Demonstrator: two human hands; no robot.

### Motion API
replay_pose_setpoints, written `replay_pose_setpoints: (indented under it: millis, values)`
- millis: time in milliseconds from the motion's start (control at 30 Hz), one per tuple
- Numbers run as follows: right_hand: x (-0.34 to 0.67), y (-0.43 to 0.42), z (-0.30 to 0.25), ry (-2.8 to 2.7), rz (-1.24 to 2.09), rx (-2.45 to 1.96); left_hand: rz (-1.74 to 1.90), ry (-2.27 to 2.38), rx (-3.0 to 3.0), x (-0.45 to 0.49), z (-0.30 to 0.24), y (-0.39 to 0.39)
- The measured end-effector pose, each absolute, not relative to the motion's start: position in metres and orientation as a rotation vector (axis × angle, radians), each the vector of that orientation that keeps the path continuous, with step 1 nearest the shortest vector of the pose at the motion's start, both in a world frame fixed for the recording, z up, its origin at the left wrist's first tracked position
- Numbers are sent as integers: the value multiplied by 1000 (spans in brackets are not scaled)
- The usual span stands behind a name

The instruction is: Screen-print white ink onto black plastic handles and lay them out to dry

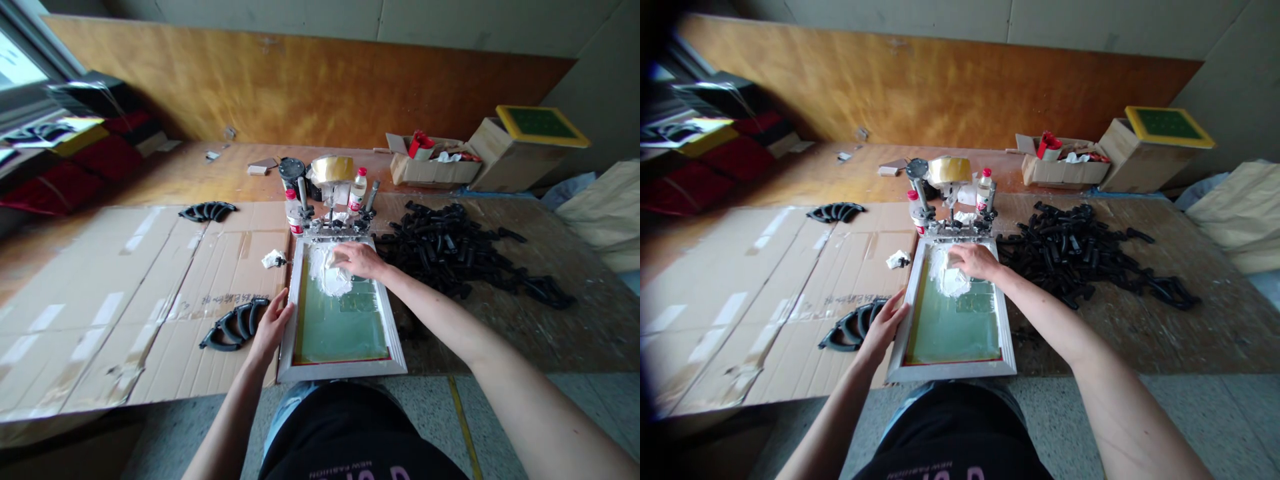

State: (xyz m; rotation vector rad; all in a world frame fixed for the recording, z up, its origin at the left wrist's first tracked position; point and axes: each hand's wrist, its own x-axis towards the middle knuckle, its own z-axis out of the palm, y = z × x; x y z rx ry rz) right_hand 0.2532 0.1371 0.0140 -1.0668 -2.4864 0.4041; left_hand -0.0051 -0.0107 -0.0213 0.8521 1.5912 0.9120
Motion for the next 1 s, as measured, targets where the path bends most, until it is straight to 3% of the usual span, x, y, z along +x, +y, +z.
replay_pose_setpoints:
  millis: [233,367,500,600,767,900,1000]
  values:
    - [296,197,38,-2045,227,-1496,1038,1475,859,-5,49,8]
    - [337,178,4,-1816,381,-1778,1396,1251,883,8,75,45]
    - [319,135,-40,-2060,522,-1613,1470,1171,878,21,87,68]
    - [286,104,-50,-2329,441,-1440,1424,1224,741,34,67,56]
    - [235,53,-36,-2391,304,-1317,898,1219,458,66,1,1]
    - [240,37,-39,-2614,408,-845,1005,1323,310,49,-33,-34]
    - [298,60,-52,-2491,361,-1305,1076,1577,217,-13,-54,-56]
